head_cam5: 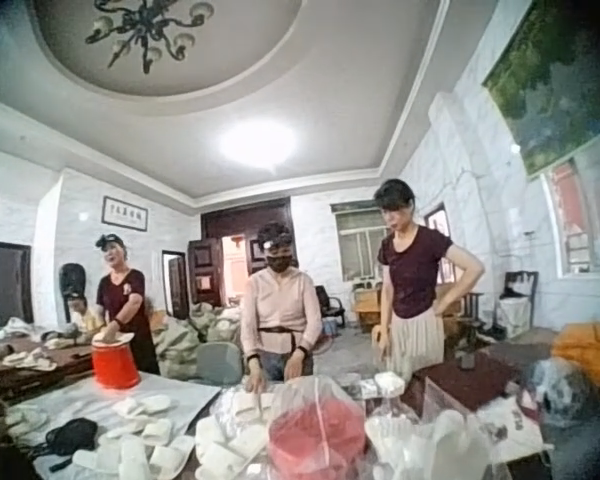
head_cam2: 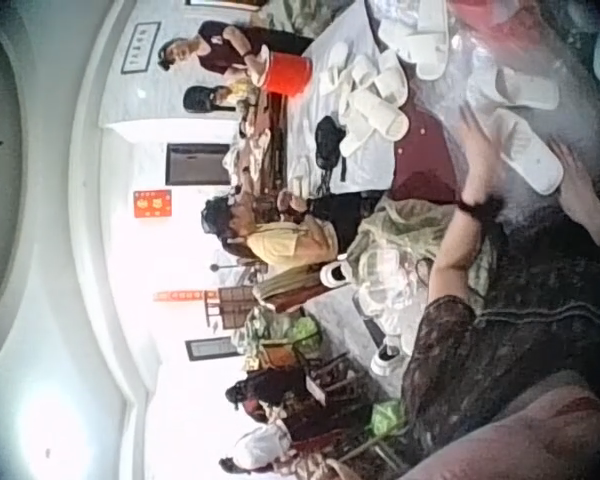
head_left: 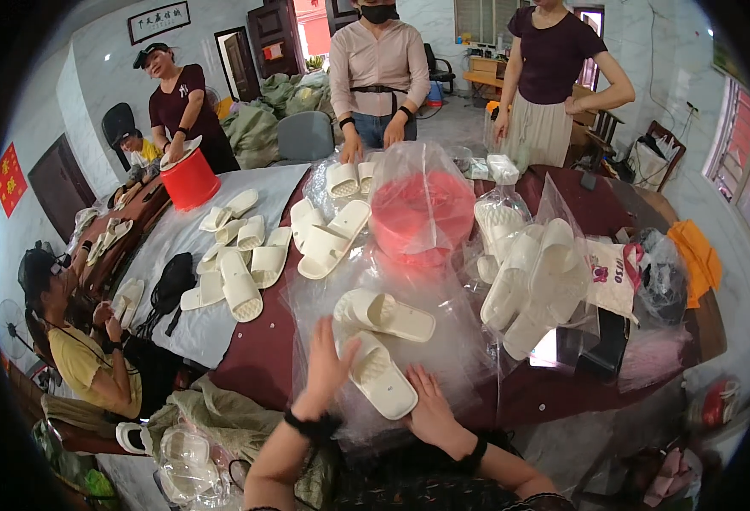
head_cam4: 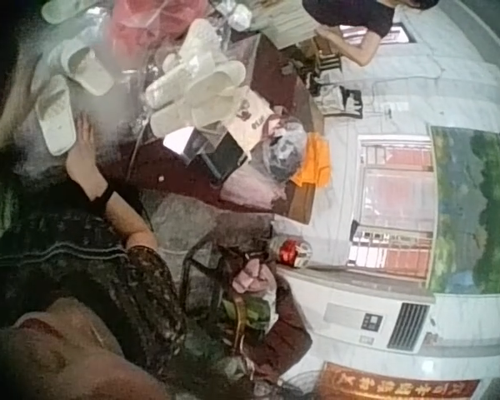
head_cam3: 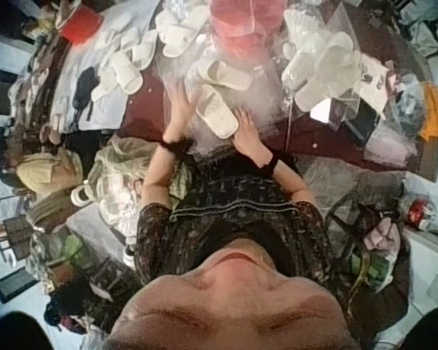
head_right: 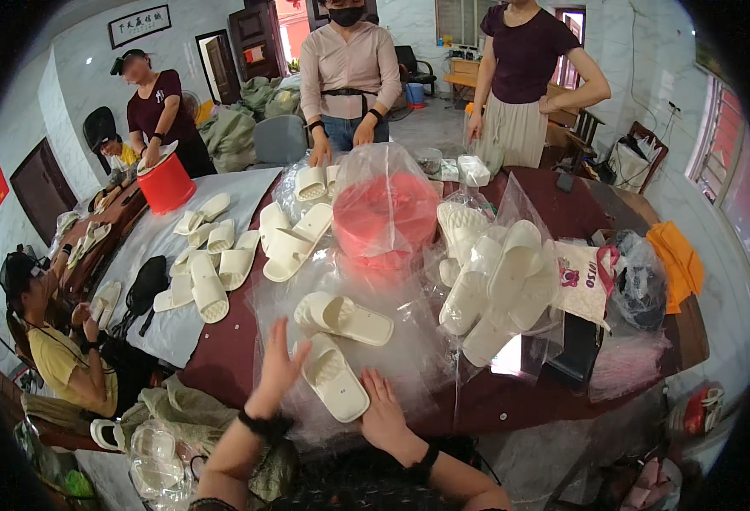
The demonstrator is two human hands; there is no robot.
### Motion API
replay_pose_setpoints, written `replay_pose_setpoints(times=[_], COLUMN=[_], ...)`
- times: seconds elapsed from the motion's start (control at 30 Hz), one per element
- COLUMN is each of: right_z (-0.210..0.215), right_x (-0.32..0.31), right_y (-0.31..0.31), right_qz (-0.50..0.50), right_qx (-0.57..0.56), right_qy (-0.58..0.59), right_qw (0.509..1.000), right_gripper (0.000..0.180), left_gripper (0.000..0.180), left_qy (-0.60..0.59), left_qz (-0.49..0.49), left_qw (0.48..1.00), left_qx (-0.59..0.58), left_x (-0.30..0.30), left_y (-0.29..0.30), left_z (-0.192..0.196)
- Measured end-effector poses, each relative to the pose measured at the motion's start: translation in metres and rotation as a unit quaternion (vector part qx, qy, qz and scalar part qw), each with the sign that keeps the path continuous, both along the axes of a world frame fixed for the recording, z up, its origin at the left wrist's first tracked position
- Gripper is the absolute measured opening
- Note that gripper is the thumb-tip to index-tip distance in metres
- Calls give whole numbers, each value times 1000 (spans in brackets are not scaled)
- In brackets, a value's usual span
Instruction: Inspecting and packing sandals into plastic bags in a manufacturing facility.
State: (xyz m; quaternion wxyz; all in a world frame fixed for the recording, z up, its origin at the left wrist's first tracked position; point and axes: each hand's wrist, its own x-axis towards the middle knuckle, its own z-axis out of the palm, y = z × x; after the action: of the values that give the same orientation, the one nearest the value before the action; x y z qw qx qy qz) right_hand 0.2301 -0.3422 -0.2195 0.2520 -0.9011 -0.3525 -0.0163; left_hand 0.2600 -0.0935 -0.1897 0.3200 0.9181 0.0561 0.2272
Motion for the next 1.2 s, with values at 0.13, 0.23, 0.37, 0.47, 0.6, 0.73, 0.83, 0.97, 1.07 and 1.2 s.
replay_pose_setpoints(times=[0.13, 0.23, 0.37, 0.47, 0.6, 0.73, 0.83, 0.97, 1.07, 1.2], right_z=[33, 120, 48, 8, 8, 25, 27, 28, 33, 26], right_x=[11, 36, 98, 127, 143, 137, 132, 100, 81, 85], right_y=[-25, -10, 55, 98, 99, 93, 72, 56, 54, 55], right_qz=[75, 26, -22, -70, -29, -24, -84, -68, -53, -24], right_qx=[-23, -148, 27, 31, 74, 117, 129, 45, 105, 79], right_qy=[-1, 117, -28, -2, 15, -60, -95, 6, 128, -47], right_qw=[997, 982, 999, 997, 997, 991, 983, 997, 985, 995], right_gripper=[35, 26, 36, 40, 34, 26, 22, 27, 35, 38], left_gripper=[102, 110, 127, 109, 120, 121, 120, 120, 120, 120], left_qy=[51, 66, 45, 23, 31, 35, 42, 30, 41, 52], left_qz=[-24, -40, -38, -17, -28, -21, -19, -21, -6, -24], left_qw=[996, 995, 996, 996, 996, 997, 997, 999, 997, 997], left_qx=[65, 67, 62, 87, 75, 62, 62, 38, 57, 55], left_x=[-68, -89, -82, -87, -88, -88, -84, -84, -87, -87], left_y=[-38, -37, -32, -49, -45, -34, -45, -42, -41, -42], left_z=[2, -19, -49, -30, -42, -62, -37, -44, -46, -40])
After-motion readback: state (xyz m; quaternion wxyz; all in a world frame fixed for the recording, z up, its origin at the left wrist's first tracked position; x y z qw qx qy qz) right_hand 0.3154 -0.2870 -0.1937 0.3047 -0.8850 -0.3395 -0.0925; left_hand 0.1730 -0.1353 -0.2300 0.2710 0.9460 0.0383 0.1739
